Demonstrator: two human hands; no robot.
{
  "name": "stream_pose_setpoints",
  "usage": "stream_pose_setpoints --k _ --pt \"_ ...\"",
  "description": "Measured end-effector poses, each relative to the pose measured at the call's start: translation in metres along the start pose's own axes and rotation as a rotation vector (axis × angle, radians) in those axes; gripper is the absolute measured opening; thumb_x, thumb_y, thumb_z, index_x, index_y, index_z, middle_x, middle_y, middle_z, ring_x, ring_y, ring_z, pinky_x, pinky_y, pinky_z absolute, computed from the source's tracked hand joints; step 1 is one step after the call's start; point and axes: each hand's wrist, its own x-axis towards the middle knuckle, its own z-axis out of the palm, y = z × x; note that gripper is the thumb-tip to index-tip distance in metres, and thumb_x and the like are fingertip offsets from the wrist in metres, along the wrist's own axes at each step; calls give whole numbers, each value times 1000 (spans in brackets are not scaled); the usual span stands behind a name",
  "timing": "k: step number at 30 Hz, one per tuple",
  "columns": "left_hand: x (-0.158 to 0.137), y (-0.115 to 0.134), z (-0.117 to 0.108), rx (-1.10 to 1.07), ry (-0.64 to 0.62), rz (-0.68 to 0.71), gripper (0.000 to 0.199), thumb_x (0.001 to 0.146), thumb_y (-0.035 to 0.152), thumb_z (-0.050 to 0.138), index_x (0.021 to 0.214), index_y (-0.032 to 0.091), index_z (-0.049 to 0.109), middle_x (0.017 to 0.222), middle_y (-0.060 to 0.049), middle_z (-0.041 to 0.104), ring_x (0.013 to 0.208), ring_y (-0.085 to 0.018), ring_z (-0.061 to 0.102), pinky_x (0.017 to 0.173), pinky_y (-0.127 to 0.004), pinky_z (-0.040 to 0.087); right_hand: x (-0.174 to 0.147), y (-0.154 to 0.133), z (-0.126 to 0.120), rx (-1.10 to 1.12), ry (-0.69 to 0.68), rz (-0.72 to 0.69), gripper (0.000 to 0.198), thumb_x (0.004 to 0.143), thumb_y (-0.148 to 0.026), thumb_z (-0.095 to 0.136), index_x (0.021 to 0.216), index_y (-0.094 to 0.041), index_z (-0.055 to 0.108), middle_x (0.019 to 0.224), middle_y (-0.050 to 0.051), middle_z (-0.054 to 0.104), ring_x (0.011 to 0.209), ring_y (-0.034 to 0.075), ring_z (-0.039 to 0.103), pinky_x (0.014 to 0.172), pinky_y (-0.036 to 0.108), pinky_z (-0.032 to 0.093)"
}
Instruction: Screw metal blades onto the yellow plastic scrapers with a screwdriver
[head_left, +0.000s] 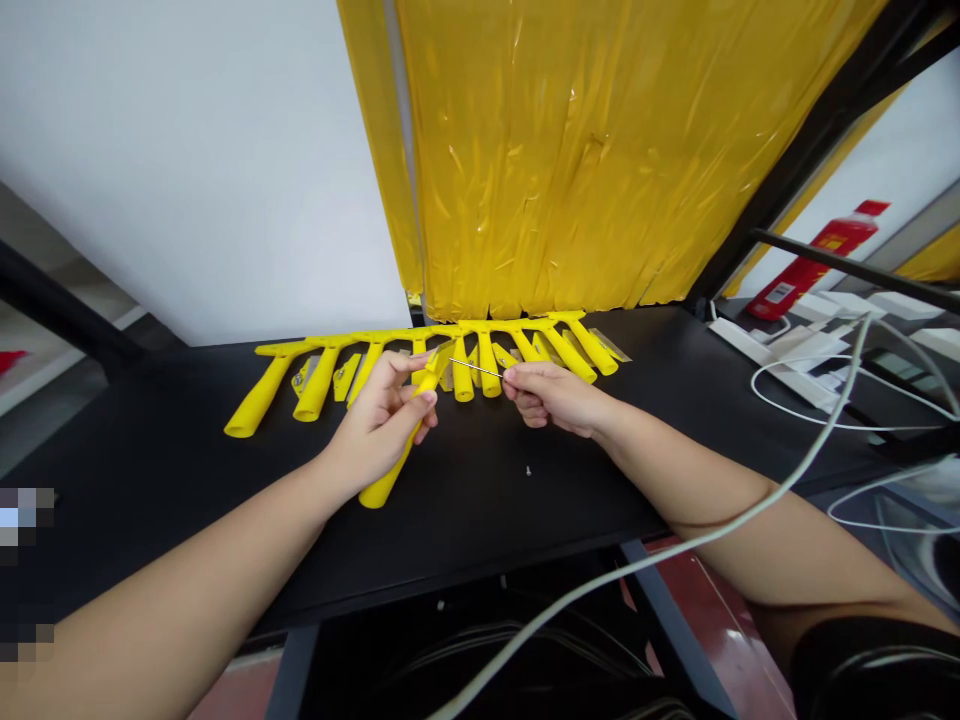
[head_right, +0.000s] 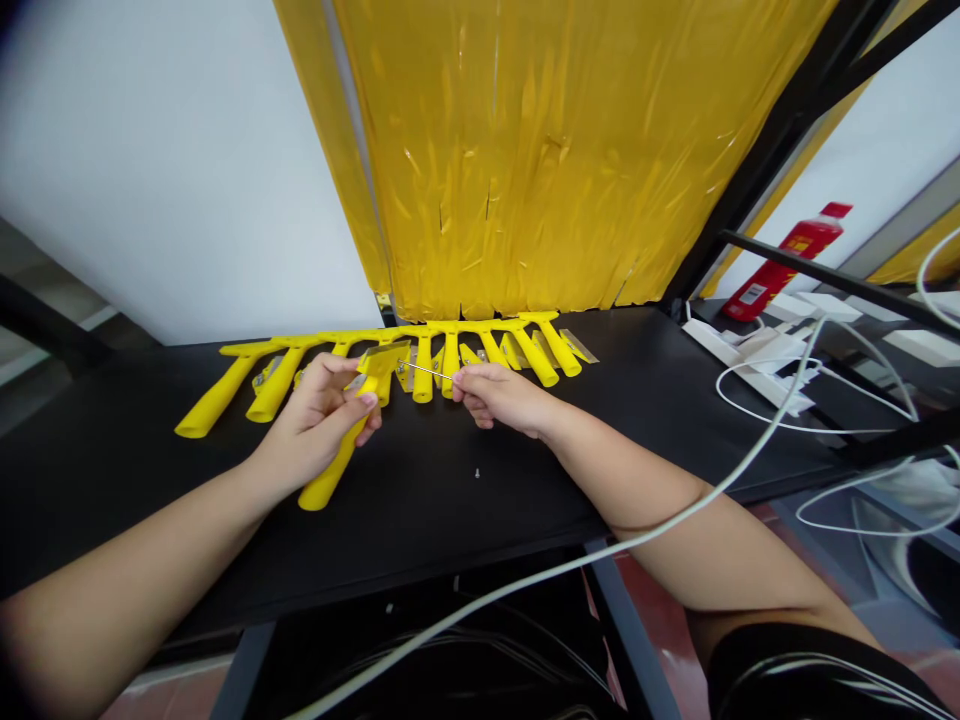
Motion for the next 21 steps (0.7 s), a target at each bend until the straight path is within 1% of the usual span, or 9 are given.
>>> stream_pose_setpoints --k 3,6,10,13,14,16,17,19,21 --pt "-1 1 3 -10 5 -26 31 97 26 68 120 26 46 87 3 59 61 -10 62 48 -20 50 -1 1 -5 -286 -22 -129 25 101 -41 60 94 -18 62 62 -7 45 53 11 43 56 25 41" --pt "-2 5 7 -4 6 -64 34 96 24 69 124 26 50 102 0 57 67 -10 64 49 -20 51 -8 -5 -11 -614 -47 -175 10 99 -23 54 99 -18 63 75 -2 62 67 14 58 68 28 48" --pt "0 8 5 -23 41 -80 36 94 25 72 124 26 51 94 1 55 66 -11 63 50 -22 51 -22 -20 -15 -833 -167 -206 13 85 -8 57 80 -19 60 78 -1 66 70 13 58 66 26 45" --pt "4 8 2 -100 69 -104 40 92 27 76 121 26 49 89 3 57 65 -13 64 48 -21 49 -31 -25 -13 -874 -351 -97 8 84 -15 71 91 -19 72 75 -2 70 63 12 57 60 24 42" --pt "4 7 1 -133 67 -120 40 91 27 77 119 26 49 88 3 57 65 -13 64 47 -21 49 -33 -25 -11 -882 -384 -51 14 83 -20 77 97 -19 75 74 -2 71 61 12 58 58 24 42" --pt "5 6 1 -204 58 -160 39 91 26 78 116 26 49 85 4 58 65 -13 64 47 -20 48 -36 -23 -4 -923 -389 -10 20 82 -23 83 100 -19 77 74 -2 72 62 13 62 59 24 44" --pt "5 5 1 -238 56 -184 37 92 25 78 114 26 48 84 4 59 65 -12 64 47 -19 47 -36 -21 -1 -951 -385 -15 15 82 -20 82 96 -19 77 74 -2 72 63 13 64 60 24 45" --pt "5 4 2 -301 55 -241 36 93 24 77 112 26 46 80 4 60 63 -12 63 48 -18 47 -37 -19 6 -1010 -390 -51 6 84 -13 76 86 -19 75 75 -1 72 66 14 65 62 24 45" --pt "5 3 2 -358 55 -302 37 91 23 78 111 26 46 76 5 61 60 -12 62 48 -18 46 -38 -18 11 -1080 -409 -104 11 87 -9 71 82 -19 73 77 0 72 67 14 64 64 25 44"
